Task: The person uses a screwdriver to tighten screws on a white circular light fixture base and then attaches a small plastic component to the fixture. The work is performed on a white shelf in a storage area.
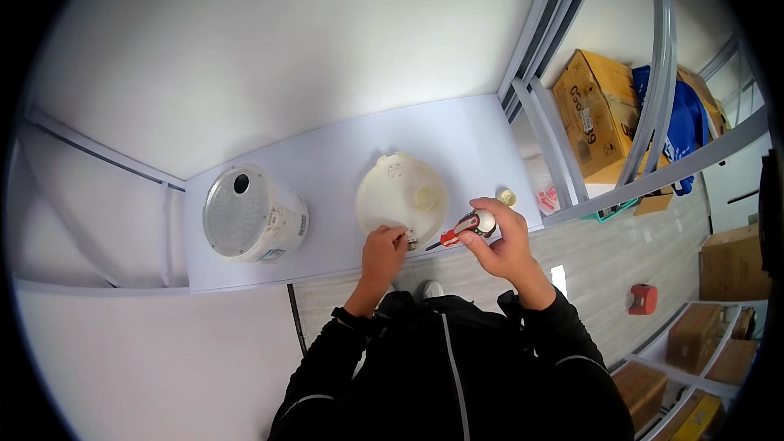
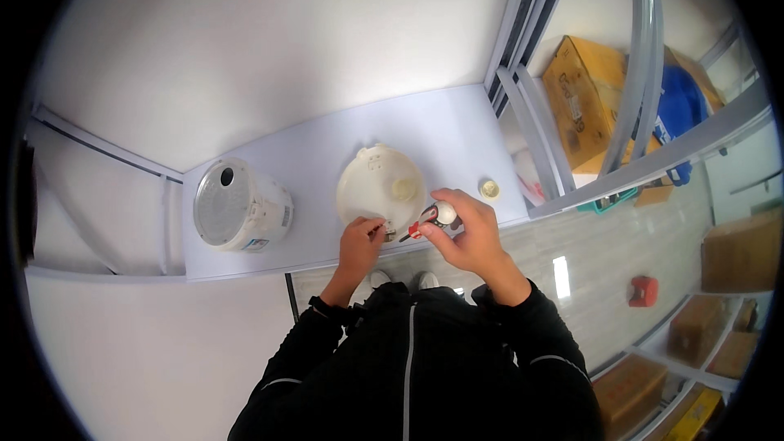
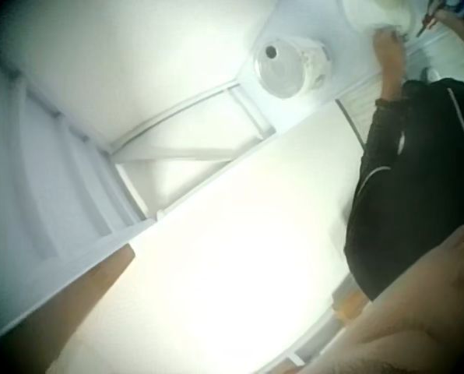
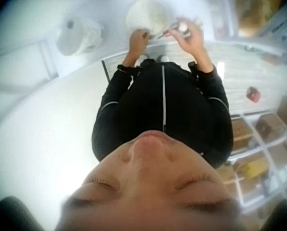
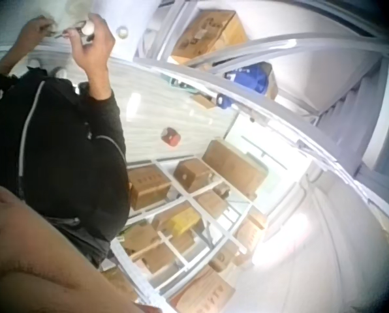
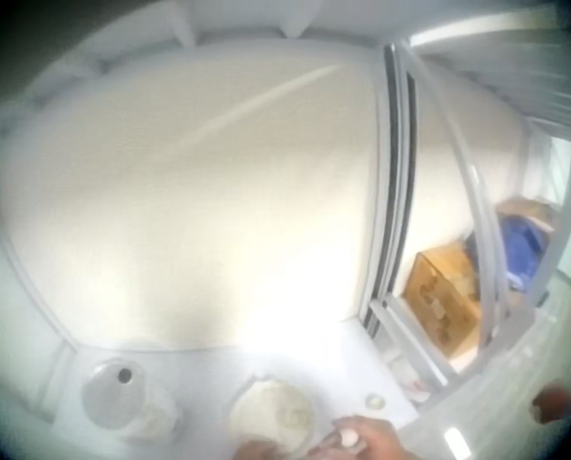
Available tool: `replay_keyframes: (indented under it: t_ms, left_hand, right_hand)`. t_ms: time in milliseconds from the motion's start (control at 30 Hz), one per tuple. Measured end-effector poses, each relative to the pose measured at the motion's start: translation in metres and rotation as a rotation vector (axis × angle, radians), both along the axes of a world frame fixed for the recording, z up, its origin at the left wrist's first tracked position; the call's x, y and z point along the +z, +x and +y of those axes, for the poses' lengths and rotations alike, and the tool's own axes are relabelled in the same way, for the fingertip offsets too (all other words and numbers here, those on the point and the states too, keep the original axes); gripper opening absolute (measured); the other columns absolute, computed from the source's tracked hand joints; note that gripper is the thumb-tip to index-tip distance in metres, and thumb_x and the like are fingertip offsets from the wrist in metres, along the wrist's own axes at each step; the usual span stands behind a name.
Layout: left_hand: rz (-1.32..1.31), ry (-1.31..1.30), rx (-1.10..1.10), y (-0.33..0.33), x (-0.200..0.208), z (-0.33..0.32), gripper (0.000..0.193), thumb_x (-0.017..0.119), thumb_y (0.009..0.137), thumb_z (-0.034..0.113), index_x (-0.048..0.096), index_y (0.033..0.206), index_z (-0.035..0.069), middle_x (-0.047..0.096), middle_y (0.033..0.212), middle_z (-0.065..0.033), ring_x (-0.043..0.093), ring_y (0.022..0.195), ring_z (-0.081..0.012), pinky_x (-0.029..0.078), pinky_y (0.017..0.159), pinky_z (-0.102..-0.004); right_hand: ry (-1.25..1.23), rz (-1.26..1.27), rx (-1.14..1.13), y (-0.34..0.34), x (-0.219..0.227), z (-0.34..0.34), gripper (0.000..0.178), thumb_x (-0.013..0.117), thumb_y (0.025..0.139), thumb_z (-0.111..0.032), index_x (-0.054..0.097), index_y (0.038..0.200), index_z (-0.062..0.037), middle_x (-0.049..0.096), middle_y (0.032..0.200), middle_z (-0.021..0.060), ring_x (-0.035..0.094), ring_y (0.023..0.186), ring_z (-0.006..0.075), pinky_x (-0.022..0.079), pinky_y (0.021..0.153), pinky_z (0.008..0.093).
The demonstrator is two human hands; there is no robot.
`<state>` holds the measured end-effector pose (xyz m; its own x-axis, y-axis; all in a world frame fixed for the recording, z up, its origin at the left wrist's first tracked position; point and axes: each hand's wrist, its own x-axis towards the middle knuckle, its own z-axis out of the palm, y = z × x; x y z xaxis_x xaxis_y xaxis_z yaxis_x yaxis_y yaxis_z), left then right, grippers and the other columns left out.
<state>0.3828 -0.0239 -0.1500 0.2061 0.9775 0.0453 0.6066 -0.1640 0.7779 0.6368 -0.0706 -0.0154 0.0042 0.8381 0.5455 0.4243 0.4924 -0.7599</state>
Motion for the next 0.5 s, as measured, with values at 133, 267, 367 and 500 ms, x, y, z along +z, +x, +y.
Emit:
replay_keyframes:
  t_ms: [133,267,367,500]
  left_hand:
    - [0.022,0.118,-0.026,0.007,-0.004,0.0,0.015,0.076,0.092,0.012,0.082,0.104,0.006,0.075,0.095,-0.0122,0.07,0.087,-0.0353,0.057,0.078,-0.046]
    - [0.165,0.242,-0.062,0.019,0.002,-0.002,0.013,0.077,0.09,0.011,0.082,0.101,0.007,0.074,0.091,-0.0104,0.071,0.086,-0.0339,0.054,0.078,-0.0471]
    - [0.277,0.26,-0.067,0.028,0.004,-0.005,0.014,0.076,0.09,0.012,0.083,0.102,0.01,0.074,0.093,-0.0074,0.07,0.096,-0.0316,0.051,0.085,-0.0478]
    - [0.357,0.233,-0.075,0.034,0.007,-0.009,0.014,0.076,0.092,0.016,0.083,0.103,0.012,0.073,0.097,-0.0045,0.068,0.104,-0.029,0.047,0.091,-0.0476]
  right_hand:
    - [0.007,-0.02,0.011,-0.004,0.011,0.001,0.049,0.091,0.088,-0.016,0.068,0.129,-0.0019,0.077,0.104,0.0147,0.077,0.086,0.0272,0.06,0.071,0.0343]
    - [-0.002,-0.147,0.065,0.0,0.01,0.004,0.05,0.091,0.088,-0.016,0.067,0.13,-0.0027,0.076,0.113,0.0179,0.076,0.095,0.037,0.06,0.081,0.0394]
    - [-0.082,-0.19,0.112,0.003,0.004,0.001,0.049,0.089,0.09,-0.016,0.066,0.131,-0.0036,0.075,0.118,0.0196,0.074,0.102,0.0424,0.06,0.087,0.0429]
    - [-0.119,-0.201,0.149,0.005,-0.005,-0.003,0.047,0.086,0.093,-0.016,0.065,0.132,-0.0047,0.074,0.123,0.0201,0.073,0.106,0.0445,0.06,0.089,0.0453]
